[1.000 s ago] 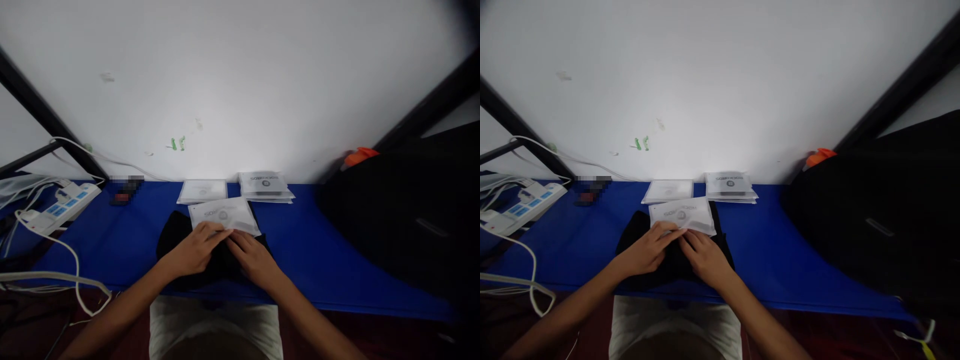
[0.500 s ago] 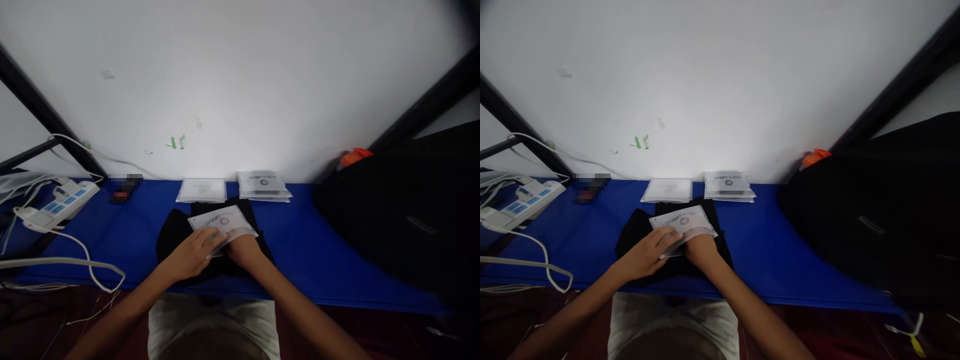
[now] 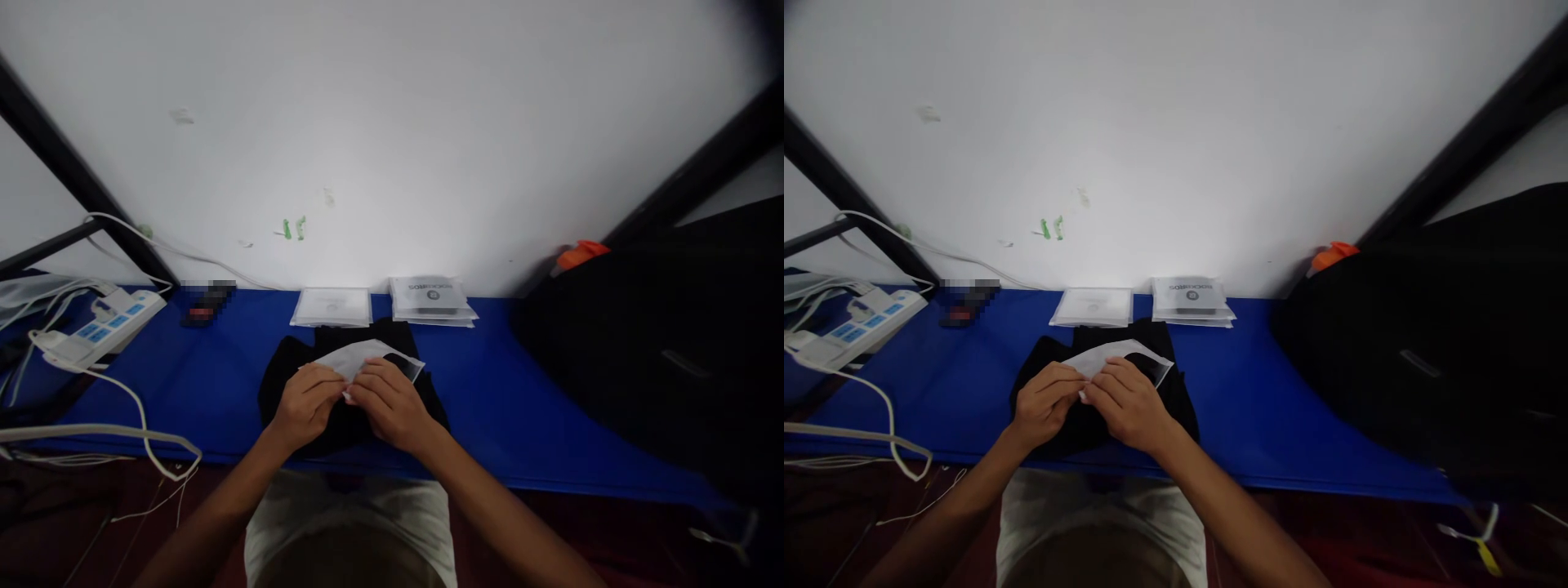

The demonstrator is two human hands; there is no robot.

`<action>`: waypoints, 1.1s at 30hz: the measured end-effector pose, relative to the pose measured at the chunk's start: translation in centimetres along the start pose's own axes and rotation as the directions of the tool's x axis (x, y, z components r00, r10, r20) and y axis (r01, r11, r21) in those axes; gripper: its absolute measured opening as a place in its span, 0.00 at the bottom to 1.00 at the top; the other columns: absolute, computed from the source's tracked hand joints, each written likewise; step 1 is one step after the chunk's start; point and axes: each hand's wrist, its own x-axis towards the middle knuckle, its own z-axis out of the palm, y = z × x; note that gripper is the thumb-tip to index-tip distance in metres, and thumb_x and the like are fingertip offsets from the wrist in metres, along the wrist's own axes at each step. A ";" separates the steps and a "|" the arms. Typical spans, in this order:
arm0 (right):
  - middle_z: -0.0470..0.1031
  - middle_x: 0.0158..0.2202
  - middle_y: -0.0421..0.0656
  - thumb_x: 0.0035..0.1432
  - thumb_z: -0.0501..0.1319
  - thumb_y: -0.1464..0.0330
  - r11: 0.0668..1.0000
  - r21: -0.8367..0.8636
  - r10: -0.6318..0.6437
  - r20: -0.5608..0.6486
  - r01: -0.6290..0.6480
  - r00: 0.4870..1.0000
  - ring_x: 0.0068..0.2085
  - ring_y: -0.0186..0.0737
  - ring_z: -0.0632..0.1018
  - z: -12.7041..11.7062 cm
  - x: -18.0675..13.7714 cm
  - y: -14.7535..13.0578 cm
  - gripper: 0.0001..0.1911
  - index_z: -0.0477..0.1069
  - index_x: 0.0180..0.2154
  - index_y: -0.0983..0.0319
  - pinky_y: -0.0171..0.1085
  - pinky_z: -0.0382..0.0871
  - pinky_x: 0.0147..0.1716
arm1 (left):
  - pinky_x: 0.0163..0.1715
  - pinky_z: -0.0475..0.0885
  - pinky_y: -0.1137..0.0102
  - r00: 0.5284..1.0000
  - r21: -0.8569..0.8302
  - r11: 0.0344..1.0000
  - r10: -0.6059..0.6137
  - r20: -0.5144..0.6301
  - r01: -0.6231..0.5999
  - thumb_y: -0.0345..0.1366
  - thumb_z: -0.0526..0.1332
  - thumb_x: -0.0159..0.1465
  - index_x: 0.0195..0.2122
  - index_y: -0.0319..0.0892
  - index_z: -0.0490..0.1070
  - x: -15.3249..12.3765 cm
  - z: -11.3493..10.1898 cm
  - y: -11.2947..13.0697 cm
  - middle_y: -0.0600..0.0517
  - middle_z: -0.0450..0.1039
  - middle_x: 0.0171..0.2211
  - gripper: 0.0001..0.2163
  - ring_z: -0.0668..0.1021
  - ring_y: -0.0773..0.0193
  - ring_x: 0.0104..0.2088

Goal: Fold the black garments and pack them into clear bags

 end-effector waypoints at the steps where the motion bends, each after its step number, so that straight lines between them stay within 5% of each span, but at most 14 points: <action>1: 0.79 0.35 0.45 0.65 0.54 0.74 1.000 -0.006 -0.019 -0.001 0.019 1.000 0.39 0.40 0.78 0.0 0.1 0.1 0.10 0.72 0.43 0.61 0.48 0.73 0.52 | 0.37 0.75 0.68 1.000 -0.010 1.000 0.005 -0.014 -0.005 0.23 0.58 0.65 0.39 0.41 0.74 0.0 0.1 0.1 0.49 0.77 0.34 0.08 0.78 0.64 0.36; 6: 0.78 0.37 0.47 0.64 0.52 0.76 0.998 -0.052 -0.038 0.043 0.040 0.998 0.42 0.42 0.76 -0.7 -0.4 2.0 0.12 0.73 0.42 0.62 0.51 0.70 0.55 | 0.35 0.76 0.68 0.988 -0.024 0.998 -0.068 -0.141 0.065 0.26 0.60 0.65 0.38 0.42 0.75 0.0 -0.5 0.6 0.50 0.78 0.34 0.06 0.79 0.64 0.35; 13: 0.77 0.34 0.45 0.65 0.53 0.75 0.970 -0.120 0.224 0.113 -0.210 0.968 0.39 0.42 0.76 -3.8 -3.7 6.0 0.11 0.73 0.40 0.60 0.52 0.70 0.55 | 0.34 0.75 0.67 0.913 -0.035 0.976 -0.215 -0.347 0.216 0.26 0.63 0.63 0.34 0.43 0.75 -0.3 -3.0 -0.2 0.52 0.78 0.31 0.05 0.79 0.64 0.34; 16: 0.77 0.42 0.49 0.64 0.57 0.70 0.952 -0.096 0.305 0.207 -0.291 0.929 0.46 0.47 0.76 -4.6 -3.4 5.5 0.10 0.71 0.47 0.60 0.54 0.70 0.54 | 0.34 0.75 0.66 0.938 -0.191 0.967 -0.218 -0.270 0.170 0.28 0.61 0.65 0.36 0.42 0.75 -0.5 -2.5 0.0 0.50 0.77 0.32 0.04 0.79 0.62 0.35; 19: 0.72 0.55 0.54 0.59 0.63 0.67 0.955 -0.048 0.286 0.416 -0.293 0.863 0.56 0.52 0.72 -4.4 -1.8 4.0 0.24 0.65 0.57 0.62 0.53 0.68 0.55 | 0.33 0.76 0.65 0.978 -0.325 0.941 -0.146 -0.152 0.090 0.32 0.58 0.68 0.40 0.41 0.75 -0.2 -1.4 0.7 0.48 0.77 0.34 0.06 0.79 0.61 0.36; 23: 0.78 0.47 0.48 0.53 0.59 0.77 0.952 0.000 0.232 0.651 -0.306 0.723 0.47 0.45 0.78 -4.0 0.0 4.2 0.28 0.66 0.57 0.62 0.42 0.73 0.45 | 0.41 0.76 0.62 0.991 -0.188 0.982 -0.056 -0.119 0.033 0.30 0.59 0.67 0.44 0.43 0.74 0.8 -1.1 1.2 0.49 0.77 0.37 0.07 0.78 0.60 0.40; 27: 0.77 0.51 0.49 0.49 0.55 0.80 0.916 -0.284 0.385 0.421 -0.284 0.821 0.48 0.48 0.77 -5.2 0.1 9.6 0.32 0.67 0.57 0.62 0.42 0.71 0.46 | 0.48 0.73 0.61 0.964 0.131 0.959 -0.237 -0.124 0.252 0.31 0.64 0.64 0.49 0.45 0.72 -0.8 -2.2 0.9 0.48 0.74 0.44 0.12 0.76 0.59 0.46; 30: 0.72 0.56 0.52 0.51 0.53 0.81 0.776 -0.545 0.475 0.175 -0.317 0.862 0.55 0.52 0.72 -5.7 -0.8 15.3 0.32 0.65 0.59 0.64 0.48 0.64 0.54 | 0.48 0.74 0.61 0.927 0.194 0.926 -0.351 0.134 0.323 0.36 0.61 0.66 0.47 0.47 0.72 -3.8 -3.2 0.5 0.48 0.74 0.47 0.09 0.76 0.58 0.48; 33: 0.70 0.58 0.56 0.54 0.54 0.77 0.755 -0.614 0.502 0.314 -0.230 0.806 0.57 0.54 0.70 -4.8 -2.7 19.6 0.29 0.65 0.58 0.68 0.49 0.61 0.56 | 0.53 0.71 0.53 0.834 0.258 0.921 -0.376 0.404 0.290 0.42 0.63 0.65 0.52 0.48 0.71 -6.6 -4.0 0.2 0.46 0.72 0.54 0.15 0.74 0.52 0.54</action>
